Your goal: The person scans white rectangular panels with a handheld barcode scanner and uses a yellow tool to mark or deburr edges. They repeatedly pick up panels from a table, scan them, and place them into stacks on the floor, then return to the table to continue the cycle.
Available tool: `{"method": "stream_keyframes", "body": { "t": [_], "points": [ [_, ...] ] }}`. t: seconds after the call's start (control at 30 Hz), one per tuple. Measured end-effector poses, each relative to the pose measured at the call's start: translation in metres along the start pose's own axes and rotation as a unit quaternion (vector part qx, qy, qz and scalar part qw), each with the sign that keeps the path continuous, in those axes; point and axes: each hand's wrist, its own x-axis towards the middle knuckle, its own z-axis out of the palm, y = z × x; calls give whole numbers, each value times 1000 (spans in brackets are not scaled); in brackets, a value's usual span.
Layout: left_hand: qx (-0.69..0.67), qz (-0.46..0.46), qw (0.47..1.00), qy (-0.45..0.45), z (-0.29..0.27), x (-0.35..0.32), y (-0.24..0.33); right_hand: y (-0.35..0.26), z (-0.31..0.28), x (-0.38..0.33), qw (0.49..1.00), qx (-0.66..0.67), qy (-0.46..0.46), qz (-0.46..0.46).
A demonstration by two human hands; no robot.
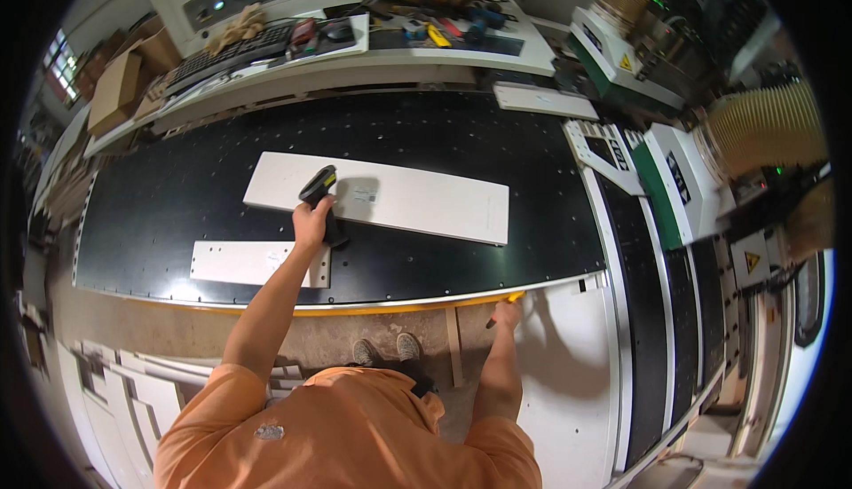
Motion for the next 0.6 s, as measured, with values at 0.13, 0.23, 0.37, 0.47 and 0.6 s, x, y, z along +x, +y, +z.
{"method": "stream_keyframes", "body": {
  "t": [0.13, 0.23, 0.37, 0.47, 0.6],
  "points": [
    [-12, -11, 1000, -10, 0, -1, 2, -7, -103, -33, 926, 367, 57, 70],
    [-9, -16, 1000, -7, -2, -3, 5, -56, -185, -91, 838, 543, 17, 56],
    [-15, -10, 1000, -2, -1, -5, 7, -147, -208, -185, 912, 320, -217, -135],
    [-7, -27, 1000, -8, -2, -2, 6, -197, -192, -225, 845, 220, -473, -115],
    [-4, -48, 999, -8, -4, 3, 5, -202, -176, -218, 926, 83, -263, -258]
  ]
}}
